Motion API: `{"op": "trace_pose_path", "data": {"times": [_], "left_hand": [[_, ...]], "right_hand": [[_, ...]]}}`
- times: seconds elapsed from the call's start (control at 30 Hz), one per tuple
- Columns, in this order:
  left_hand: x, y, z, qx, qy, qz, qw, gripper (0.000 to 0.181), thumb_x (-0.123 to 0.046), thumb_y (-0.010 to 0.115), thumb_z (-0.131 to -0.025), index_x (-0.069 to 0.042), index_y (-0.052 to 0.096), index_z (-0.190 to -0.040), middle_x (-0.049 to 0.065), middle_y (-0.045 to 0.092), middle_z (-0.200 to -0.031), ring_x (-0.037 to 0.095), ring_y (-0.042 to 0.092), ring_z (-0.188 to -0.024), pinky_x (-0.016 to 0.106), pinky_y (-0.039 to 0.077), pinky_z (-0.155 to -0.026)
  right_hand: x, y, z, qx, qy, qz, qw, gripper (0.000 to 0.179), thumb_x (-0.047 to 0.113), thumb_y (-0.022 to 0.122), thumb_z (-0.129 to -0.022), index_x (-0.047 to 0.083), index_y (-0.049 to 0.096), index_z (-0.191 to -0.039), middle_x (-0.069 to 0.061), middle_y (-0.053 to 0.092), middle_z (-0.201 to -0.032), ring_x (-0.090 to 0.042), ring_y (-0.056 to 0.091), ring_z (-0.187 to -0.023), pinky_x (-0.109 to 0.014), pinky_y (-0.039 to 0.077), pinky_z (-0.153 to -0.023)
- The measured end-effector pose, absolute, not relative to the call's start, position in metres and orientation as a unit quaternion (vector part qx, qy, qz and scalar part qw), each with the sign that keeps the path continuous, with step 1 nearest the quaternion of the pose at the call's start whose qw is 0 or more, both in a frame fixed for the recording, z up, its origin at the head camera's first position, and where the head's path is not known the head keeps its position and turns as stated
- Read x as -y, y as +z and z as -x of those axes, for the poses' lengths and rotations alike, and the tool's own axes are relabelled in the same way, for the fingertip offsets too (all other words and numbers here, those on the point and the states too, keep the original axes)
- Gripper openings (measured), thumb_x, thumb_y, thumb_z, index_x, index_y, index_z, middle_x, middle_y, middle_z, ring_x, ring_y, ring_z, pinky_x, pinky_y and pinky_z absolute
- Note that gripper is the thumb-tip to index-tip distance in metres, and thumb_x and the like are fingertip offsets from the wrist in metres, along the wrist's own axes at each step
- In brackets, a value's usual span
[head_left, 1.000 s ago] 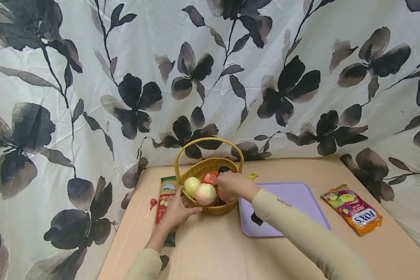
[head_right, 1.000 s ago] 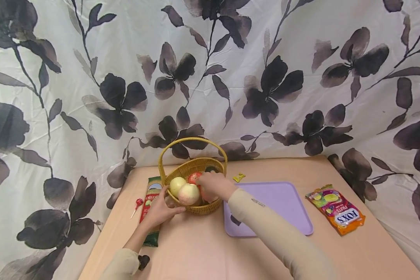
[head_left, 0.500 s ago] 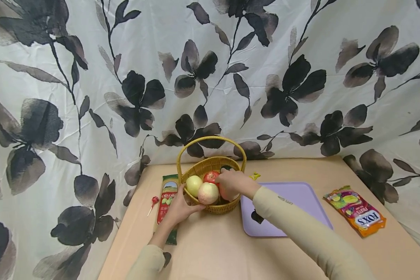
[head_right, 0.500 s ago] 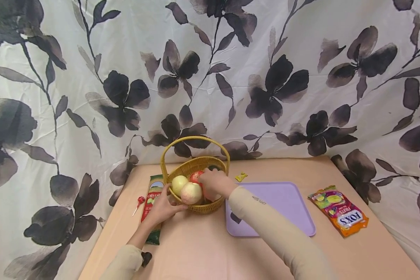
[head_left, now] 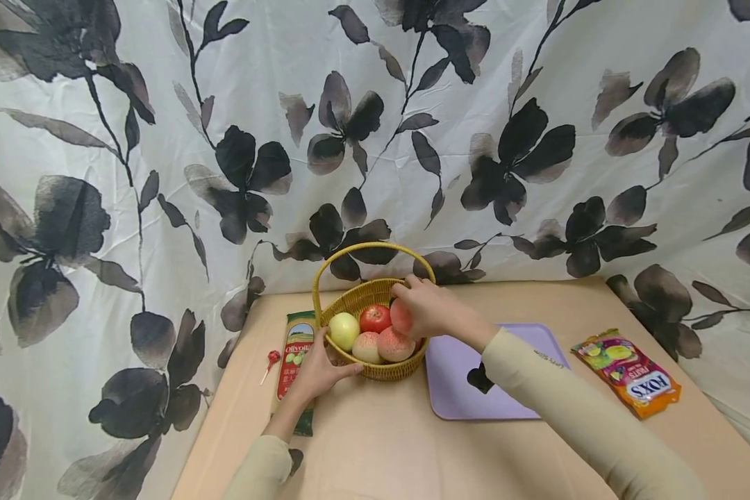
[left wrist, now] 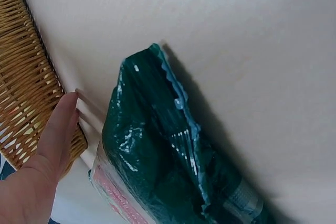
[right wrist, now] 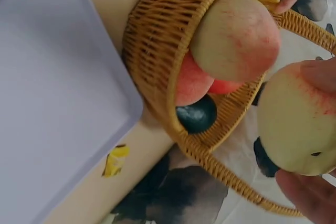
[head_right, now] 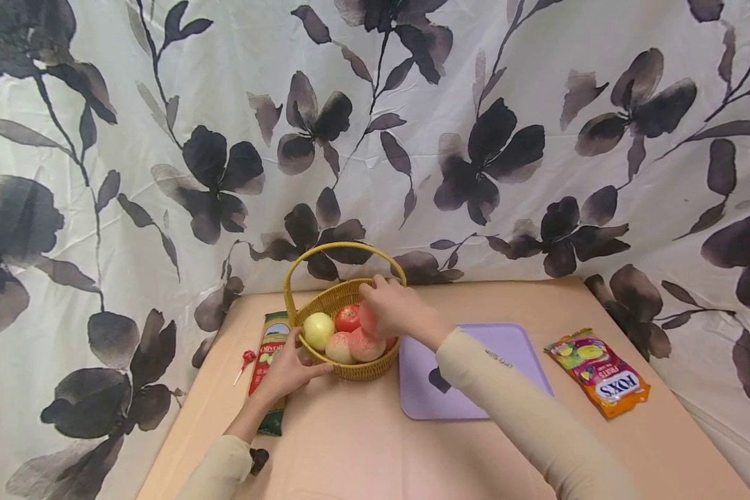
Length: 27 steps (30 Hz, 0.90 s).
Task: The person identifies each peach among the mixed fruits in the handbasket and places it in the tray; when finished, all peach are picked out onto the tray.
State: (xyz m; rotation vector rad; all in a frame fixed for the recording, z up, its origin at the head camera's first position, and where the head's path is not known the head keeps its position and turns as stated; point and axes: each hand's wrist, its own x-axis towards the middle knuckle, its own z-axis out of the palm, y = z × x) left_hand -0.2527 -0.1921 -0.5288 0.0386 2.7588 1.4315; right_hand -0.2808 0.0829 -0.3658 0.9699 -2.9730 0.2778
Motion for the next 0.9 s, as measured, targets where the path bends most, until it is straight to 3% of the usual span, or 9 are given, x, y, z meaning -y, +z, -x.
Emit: {"op": "trace_pose_path", "data": {"times": [0.1,0.33,0.53,0.67,0.9], "left_hand": [[0.192,-0.530,0.253,-0.888,0.459,-0.012,0.016,0.123,-0.054,0.091,-0.075,-0.007,0.019,-0.162,0.021,0.041,-0.160,0.039,0.052,-0.141,0.055,0.051,-0.108],[0.191,-0.530,0.253,-0.888,0.459,-0.013,0.016,0.122,-0.053,0.091,-0.075,-0.007,0.019,-0.162,0.022,0.041,-0.160,0.039,0.052,-0.140,0.055,0.051,-0.108],[0.191,-0.529,0.254,-0.889,0.458,-0.011,0.017,0.121,-0.053,0.091,-0.075,-0.008,0.020,-0.162,0.021,0.040,-0.161,0.040,0.049,-0.143,0.056,0.049,-0.110],[0.190,-0.528,0.254,-0.890,0.456,-0.008,0.019,0.120,-0.054,0.091,-0.075,-0.009,0.021,-0.161,0.020,0.041,-0.160,0.038,0.049,-0.143,0.058,0.048,-0.111],[0.189,-0.526,0.254,-0.887,0.462,-0.009,0.023,0.119,-0.052,0.092,-0.075,-0.009,0.021,-0.161,0.020,0.041,-0.160,0.039,0.048,-0.145,0.058,0.047,-0.112]], "right_hand": [[-0.096,-0.365,0.277,0.938,0.122,-0.324,0.021,0.071,0.026,0.092,-0.074,0.014,0.062,-0.137,-0.016,0.054,-0.123,-0.033,0.060,-0.101,-0.046,0.058,-0.080],[-0.131,-0.369,0.268,0.920,0.208,-0.330,0.036,0.074,0.014,0.093,-0.067,0.013,0.063,-0.135,-0.012,0.053,-0.125,-0.024,0.063,-0.096,-0.035,0.059,-0.078],[-0.161,-0.385,0.258,0.922,0.214,-0.318,0.053,0.071,0.022,0.096,-0.067,0.016,0.064,-0.130,-0.006,0.060,-0.120,-0.021,0.062,-0.099,-0.036,0.058,-0.079],[-0.174,-0.402,0.250,0.923,0.219,-0.314,0.033,0.070,0.023,0.096,-0.067,0.013,0.063,-0.128,-0.007,0.061,-0.117,-0.022,0.062,-0.099,-0.036,0.058,-0.080],[-0.186,-0.438,0.236,0.918,0.251,-0.306,-0.015,0.069,0.010,0.091,-0.067,0.014,0.066,-0.131,-0.010,0.053,-0.117,-0.020,0.061,-0.096,-0.034,0.057,-0.078]]}}
